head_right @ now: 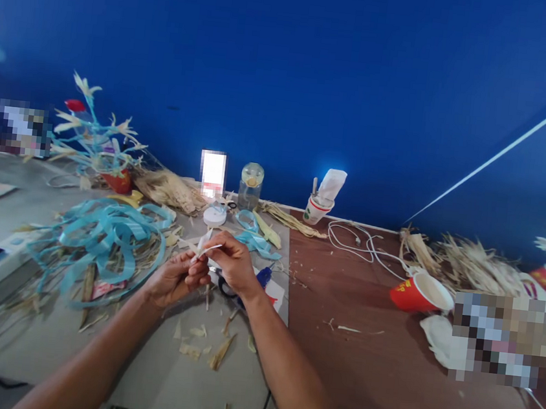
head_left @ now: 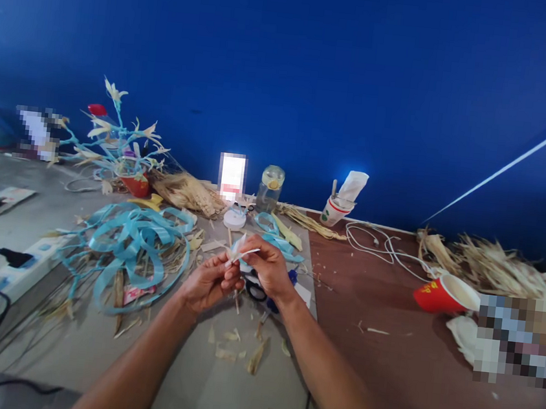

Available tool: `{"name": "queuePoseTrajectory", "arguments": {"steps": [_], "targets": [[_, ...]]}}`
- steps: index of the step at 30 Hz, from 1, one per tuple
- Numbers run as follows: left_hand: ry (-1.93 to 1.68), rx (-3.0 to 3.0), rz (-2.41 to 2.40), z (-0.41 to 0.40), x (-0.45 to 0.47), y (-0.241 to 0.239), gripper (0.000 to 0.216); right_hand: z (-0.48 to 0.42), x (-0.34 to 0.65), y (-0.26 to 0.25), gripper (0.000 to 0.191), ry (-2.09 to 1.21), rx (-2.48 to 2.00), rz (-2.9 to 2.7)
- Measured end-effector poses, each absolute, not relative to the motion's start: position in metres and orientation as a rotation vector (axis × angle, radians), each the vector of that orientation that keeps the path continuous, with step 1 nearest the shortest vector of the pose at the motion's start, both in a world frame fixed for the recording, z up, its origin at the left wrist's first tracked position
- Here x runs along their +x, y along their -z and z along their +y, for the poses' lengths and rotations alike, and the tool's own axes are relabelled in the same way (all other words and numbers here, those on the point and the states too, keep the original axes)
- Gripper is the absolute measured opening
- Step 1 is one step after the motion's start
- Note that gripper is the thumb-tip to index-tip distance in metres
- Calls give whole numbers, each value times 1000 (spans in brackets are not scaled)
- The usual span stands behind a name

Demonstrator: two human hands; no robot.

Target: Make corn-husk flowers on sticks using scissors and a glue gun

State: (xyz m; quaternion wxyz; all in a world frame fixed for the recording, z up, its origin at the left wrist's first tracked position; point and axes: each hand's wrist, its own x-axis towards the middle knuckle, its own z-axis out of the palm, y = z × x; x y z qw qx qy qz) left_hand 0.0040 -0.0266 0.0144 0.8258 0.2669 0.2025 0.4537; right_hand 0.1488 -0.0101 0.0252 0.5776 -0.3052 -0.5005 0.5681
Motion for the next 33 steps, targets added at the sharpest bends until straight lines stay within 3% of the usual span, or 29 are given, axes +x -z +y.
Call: {"name": "queuePoseTrajectory", "arguments": {"steps": [3, 11, 21, 33], "targets": [[-1038, 559, 474, -23, 4, -13, 10, -9, 147, -22, 18, -1397, -745, -1027], [-1179, 666, 693, -19, 8, -11, 19, -12, 138, -23, 17, -1507, -811, -1048], [-1233, 844, 701, -19, 15, -2, 20, -11, 140, -24, 14, -1309, -1006, -1061], [-1293, 831, 751, -19, 20, -3, 18, -11, 137, -29, 22, -1515, -945, -905]]}}
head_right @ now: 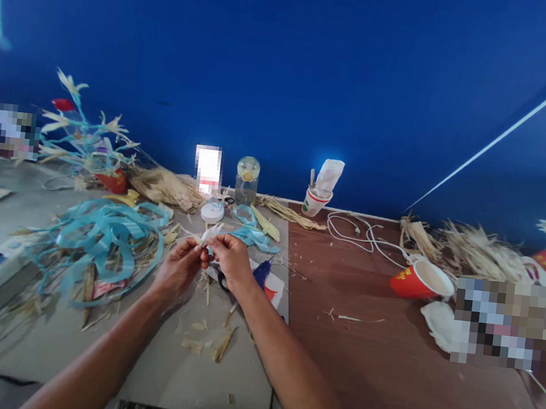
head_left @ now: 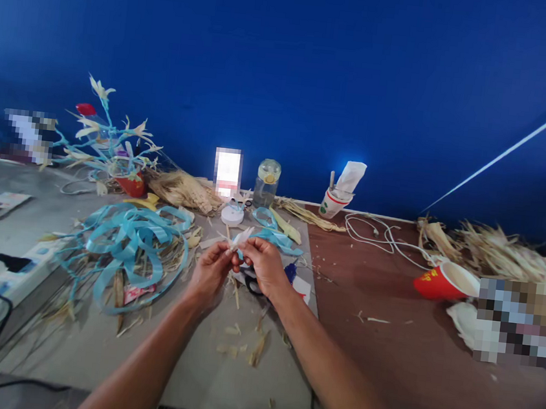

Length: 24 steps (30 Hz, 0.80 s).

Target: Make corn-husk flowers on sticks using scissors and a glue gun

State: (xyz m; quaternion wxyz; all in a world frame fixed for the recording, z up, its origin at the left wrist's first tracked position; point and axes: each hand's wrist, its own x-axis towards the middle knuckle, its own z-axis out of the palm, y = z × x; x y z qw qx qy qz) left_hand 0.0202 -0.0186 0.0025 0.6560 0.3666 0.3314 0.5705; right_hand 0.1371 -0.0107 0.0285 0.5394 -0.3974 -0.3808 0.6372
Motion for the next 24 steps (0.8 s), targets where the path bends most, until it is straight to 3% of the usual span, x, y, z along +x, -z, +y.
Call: {"name": "queuePoseTrajectory", "arguments": {"steps": [24], "targets": [[-1355, 687, 777, -19, 31, -1, 23, -10, 130, -20, 17, -1504, -1008, -719]]}}
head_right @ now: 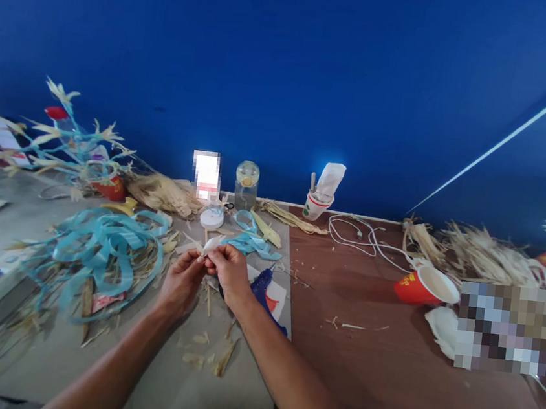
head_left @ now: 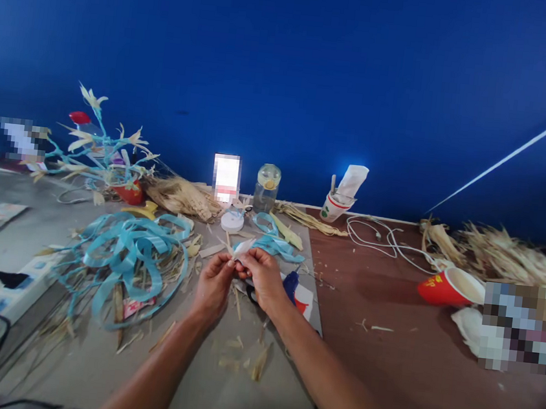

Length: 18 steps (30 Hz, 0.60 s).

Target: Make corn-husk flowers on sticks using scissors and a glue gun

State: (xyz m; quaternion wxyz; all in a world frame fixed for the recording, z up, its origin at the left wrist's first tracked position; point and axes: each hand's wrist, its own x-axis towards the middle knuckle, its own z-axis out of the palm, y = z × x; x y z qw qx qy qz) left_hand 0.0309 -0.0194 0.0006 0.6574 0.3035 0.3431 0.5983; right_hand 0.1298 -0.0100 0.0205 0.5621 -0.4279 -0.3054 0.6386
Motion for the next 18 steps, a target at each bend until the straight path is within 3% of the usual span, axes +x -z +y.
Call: {"name": "queuePoseTrajectory", "arguments": {"steps": [8, 12, 18], "targets": [[-1276, 746, 764, -21, 29, 3, 22, -12, 130, -19, 21, -1468, -1005, -820], [-1283, 749, 765, -21, 28, 3, 33, -13, 130, -23, 20, -1478, -957, -779], [-1316, 631, 768, -18, 26, 3, 23, -14, 132, -29, 20, -1424, -1018, -782]]}}
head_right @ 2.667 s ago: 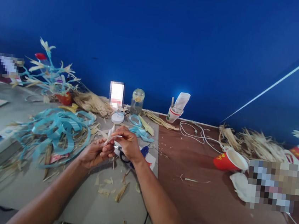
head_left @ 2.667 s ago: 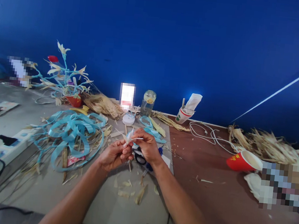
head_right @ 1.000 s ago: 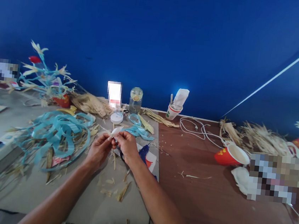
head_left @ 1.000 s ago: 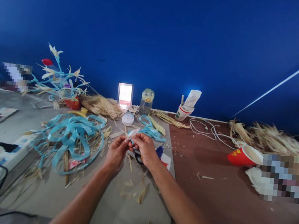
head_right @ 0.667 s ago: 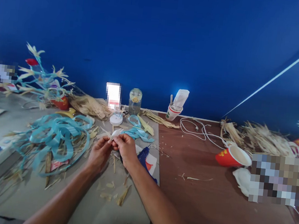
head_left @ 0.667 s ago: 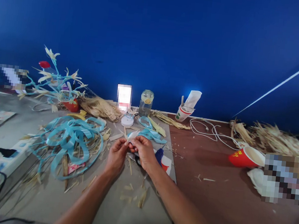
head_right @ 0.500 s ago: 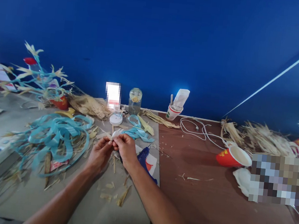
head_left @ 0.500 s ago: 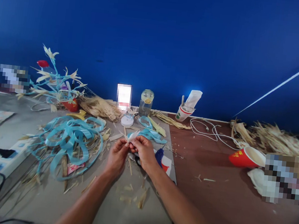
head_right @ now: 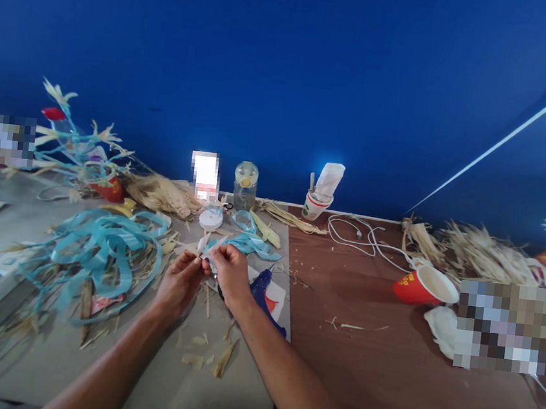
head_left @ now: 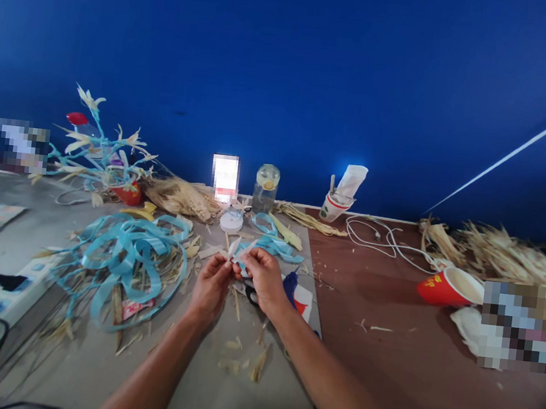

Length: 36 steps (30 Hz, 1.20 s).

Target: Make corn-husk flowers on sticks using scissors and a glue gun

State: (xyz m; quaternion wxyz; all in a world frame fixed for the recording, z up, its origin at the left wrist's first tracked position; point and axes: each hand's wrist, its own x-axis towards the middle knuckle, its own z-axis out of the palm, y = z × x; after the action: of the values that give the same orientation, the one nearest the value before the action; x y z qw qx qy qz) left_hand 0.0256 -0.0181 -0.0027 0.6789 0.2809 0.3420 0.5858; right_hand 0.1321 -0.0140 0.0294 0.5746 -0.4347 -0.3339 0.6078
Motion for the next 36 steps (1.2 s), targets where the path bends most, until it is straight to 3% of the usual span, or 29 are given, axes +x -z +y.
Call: {"name": "queuePoseTrajectory", "arguments": {"steps": [28, 36], "targets": [[-1186, 872, 844, -17, 13, 2, 19, -9, 149, -25, 14, -1071, -1381, -1344], [-1221, 883, 829, -19, 13, 0, 17, -14, 157, -36, 13, -578, -1472, -1575]]}}
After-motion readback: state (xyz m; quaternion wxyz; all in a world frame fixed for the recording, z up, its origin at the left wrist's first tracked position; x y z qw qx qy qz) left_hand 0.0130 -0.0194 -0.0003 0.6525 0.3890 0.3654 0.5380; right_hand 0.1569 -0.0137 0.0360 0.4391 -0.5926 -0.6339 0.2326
